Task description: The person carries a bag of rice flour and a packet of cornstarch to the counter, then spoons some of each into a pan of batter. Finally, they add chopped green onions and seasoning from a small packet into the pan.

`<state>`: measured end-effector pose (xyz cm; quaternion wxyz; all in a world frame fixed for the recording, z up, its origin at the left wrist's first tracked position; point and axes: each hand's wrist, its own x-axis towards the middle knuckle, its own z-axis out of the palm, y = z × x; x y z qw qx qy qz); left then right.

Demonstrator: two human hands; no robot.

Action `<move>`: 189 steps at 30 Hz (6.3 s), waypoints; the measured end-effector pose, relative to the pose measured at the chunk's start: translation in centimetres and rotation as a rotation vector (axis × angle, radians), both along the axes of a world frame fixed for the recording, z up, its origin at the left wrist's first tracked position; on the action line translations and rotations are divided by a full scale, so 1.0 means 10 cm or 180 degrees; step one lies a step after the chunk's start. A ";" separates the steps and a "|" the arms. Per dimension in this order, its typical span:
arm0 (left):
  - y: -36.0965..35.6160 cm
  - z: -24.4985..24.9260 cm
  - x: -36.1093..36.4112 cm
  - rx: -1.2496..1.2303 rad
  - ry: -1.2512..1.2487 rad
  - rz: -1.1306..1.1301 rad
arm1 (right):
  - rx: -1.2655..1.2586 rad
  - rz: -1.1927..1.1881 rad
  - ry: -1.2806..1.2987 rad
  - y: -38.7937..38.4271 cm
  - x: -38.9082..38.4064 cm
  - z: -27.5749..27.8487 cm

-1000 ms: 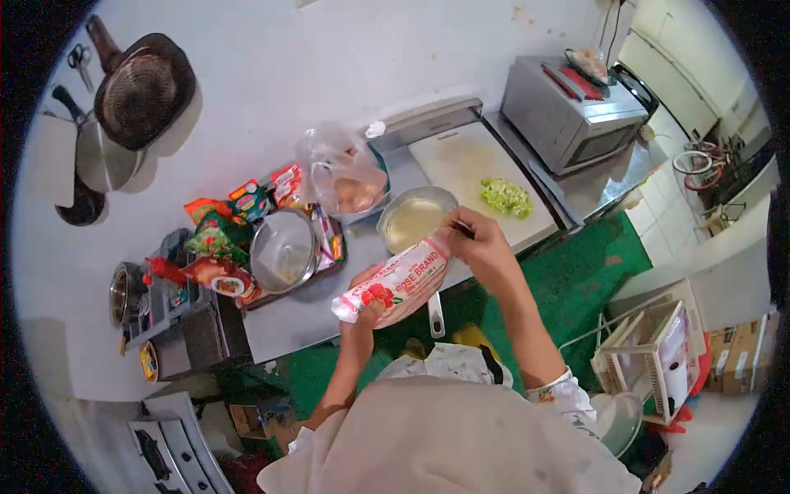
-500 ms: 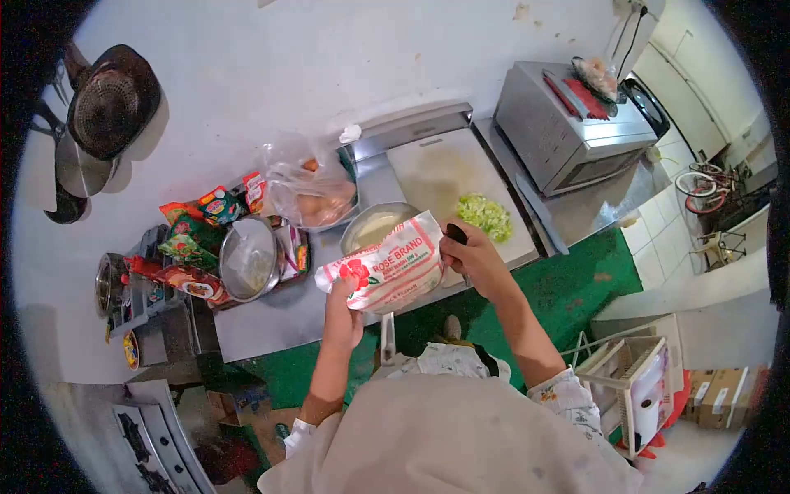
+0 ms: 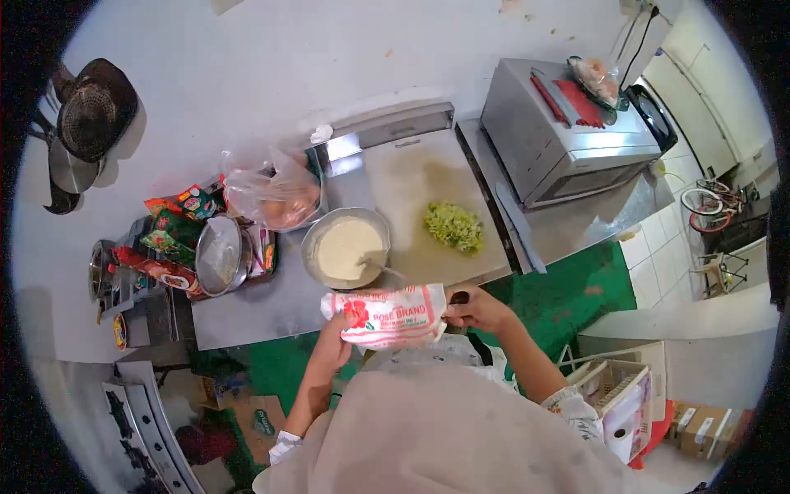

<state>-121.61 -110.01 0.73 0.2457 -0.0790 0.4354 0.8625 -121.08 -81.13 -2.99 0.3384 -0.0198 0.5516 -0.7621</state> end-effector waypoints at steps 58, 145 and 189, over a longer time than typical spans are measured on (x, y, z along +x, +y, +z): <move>-2.18 -1.42 -0.42 -0.0949 0.0693 0.0837 | 0.2192 -0.0738 0.2436 -2.72 -1.12 -0.64; -2.17 -0.73 -0.51 -0.3633 0.2183 0.1161 | 0.3373 0.0996 0.2762 -3.22 -0.36 -0.04; -2.20 -0.48 -0.30 -0.4471 0.2383 -0.0827 | 0.3168 0.0157 0.2585 -2.78 -0.32 0.32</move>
